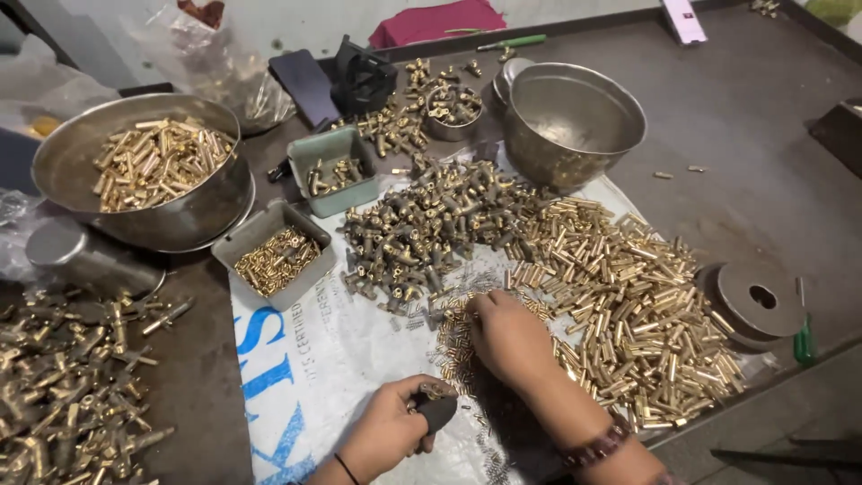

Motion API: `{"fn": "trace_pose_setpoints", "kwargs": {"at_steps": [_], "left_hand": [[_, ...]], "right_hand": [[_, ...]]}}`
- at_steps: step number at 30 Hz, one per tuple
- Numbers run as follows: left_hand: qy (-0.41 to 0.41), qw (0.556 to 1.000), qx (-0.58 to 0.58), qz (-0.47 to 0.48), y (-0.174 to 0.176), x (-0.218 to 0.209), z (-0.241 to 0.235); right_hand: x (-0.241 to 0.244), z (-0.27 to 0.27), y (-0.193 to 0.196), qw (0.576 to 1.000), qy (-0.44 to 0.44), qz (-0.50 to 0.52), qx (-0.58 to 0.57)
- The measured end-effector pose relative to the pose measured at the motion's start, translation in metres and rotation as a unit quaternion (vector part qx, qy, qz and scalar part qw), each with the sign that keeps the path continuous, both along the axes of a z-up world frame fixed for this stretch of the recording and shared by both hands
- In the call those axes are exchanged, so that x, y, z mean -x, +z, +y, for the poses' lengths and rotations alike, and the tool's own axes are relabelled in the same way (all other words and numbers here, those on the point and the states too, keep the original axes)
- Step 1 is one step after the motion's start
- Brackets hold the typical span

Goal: Assembling small metal fittings by inserting pins into valve bodies.

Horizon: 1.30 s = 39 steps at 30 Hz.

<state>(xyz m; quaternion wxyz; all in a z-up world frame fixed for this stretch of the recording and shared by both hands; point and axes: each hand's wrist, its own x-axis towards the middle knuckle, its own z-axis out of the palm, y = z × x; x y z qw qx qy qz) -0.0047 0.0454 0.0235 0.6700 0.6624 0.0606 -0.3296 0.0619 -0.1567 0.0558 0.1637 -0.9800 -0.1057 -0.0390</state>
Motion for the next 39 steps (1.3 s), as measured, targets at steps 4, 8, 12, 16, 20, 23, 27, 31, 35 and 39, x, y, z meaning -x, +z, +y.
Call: {"fn": "trace_pose_setpoints", "kwargs": {"at_steps": [4,8,12,16,20,23,27,31,35,39], "left_hand": [[-0.004,1.0,0.01,0.007,-0.03,0.004,-0.001],[0.008,0.992,0.08,-0.099,-0.042,0.016,-0.008],[0.011,0.98,0.107,-0.169,-0.005,0.032,-0.017],[0.018,0.987,0.099,-0.126,-0.007,0.045,-0.021],[0.018,0.971,0.124,-0.205,-0.022,0.042,-0.02],[0.041,0.983,0.109,-0.144,0.01,0.033,-0.019],[0.113,0.985,0.124,-0.051,0.028,0.025,-0.015],[0.094,0.994,0.038,-0.05,-0.007,0.021,-0.005],[0.122,0.985,-0.002,-0.119,-0.007,0.017,-0.001],[0.091,0.994,-0.025,-0.06,-0.009,0.02,-0.002]], "right_hand": [[0.051,0.002,0.017,0.977,0.037,0.011,-0.209],[0.09,0.006,0.013,0.93,0.082,0.002,-0.358],[0.116,0.003,0.022,0.904,0.061,-0.026,-0.423],[0.127,0.004,0.009,0.859,0.007,0.007,-0.512],[0.121,0.001,0.004,0.875,0.039,0.002,-0.483],[0.077,-0.013,0.006,0.93,0.049,-0.06,-0.358],[-0.024,-0.047,0.003,0.991,0.022,-0.117,-0.056],[-0.074,-0.069,-0.024,0.994,0.028,-0.071,0.083],[-0.089,-0.062,-0.017,0.99,0.015,-0.007,0.137],[-0.085,-0.048,-0.017,0.978,-0.056,0.05,0.192]]}}
